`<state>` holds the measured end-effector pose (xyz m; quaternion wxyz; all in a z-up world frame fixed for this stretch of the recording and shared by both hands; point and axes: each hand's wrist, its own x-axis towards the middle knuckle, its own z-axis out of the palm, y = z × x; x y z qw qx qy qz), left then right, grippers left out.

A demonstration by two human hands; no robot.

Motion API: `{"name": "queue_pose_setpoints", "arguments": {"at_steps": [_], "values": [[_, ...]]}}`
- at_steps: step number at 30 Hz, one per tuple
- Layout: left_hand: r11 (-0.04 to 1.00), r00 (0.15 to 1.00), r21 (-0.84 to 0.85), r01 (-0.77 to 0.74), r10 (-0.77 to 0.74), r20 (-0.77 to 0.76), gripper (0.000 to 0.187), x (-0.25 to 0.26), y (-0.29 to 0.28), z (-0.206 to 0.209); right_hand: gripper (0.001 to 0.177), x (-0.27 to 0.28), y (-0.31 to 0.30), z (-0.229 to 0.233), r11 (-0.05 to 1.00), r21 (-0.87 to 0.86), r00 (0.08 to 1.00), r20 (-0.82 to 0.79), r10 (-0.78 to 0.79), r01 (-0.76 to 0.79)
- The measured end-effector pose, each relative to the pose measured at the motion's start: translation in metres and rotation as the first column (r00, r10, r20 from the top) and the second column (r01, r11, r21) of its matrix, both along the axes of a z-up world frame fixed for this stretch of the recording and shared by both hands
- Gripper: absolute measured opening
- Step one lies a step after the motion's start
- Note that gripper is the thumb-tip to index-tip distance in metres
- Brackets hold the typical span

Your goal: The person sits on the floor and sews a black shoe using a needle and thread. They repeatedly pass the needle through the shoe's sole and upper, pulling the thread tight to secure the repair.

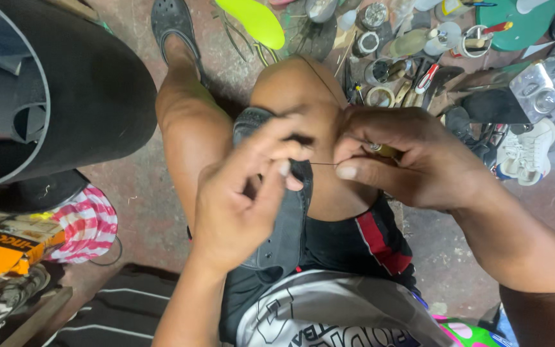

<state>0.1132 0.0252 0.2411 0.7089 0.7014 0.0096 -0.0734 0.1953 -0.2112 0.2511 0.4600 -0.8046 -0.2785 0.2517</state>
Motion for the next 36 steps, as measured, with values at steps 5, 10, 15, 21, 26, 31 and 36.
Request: {"name": "queue_pose_setpoints", "arguments": {"at_steps": [5, 10, 15, 21, 26, 31, 36], "values": [[0.916, 0.973, 0.398, 0.054, -0.137, 0.185, 0.074, 0.012, 0.0, 0.019, 0.011, 0.001, 0.012, 0.014, 0.996, 0.089, 0.995, 0.096, -0.018, 0.01], [0.902, 0.981, 0.431, -0.007, -0.076, 0.176, 0.085, 0.012, -0.006, 0.021, 0.018, 0.002, 0.037, 0.013, 0.991, -0.135, 0.986, 0.161, 0.035, -0.013], [0.936, 0.984, 0.351, -0.036, -0.028, 0.177, 0.091, 0.011, -0.009, 0.02, 0.017, 0.008, 0.037, 0.0, 0.985, -0.17, 0.85, 0.523, 0.063, 0.032], [0.95, 0.983, 0.309, -0.048, -0.009, 0.181, 0.099, 0.011, -0.003, 0.017, 0.031, 0.069, -0.015, 0.004, 0.671, -0.521, 0.555, 0.809, 0.192, 0.527], [0.964, 0.989, 0.26, -0.059, 0.021, 0.147, 0.097, 0.009, -0.004, 0.014, 0.037, 0.027, -0.018, 0.0, 0.86, -0.429, 0.77, 0.634, 0.067, 0.278], [0.965, 0.978, 0.254, -0.059, 0.004, 0.21, 0.095, 0.013, -0.004, 0.018, 0.048, -0.022, 0.005, -0.012, 0.696, -0.709, 0.932, 0.318, 0.175, 0.112], [0.97, 0.991, 0.245, 0.007, -0.04, 0.131, 0.082, 0.015, 0.005, 0.022, 0.022, -0.023, 0.024, -0.014, 0.995, -0.08, 0.919, 0.392, -0.026, 0.063]]}}
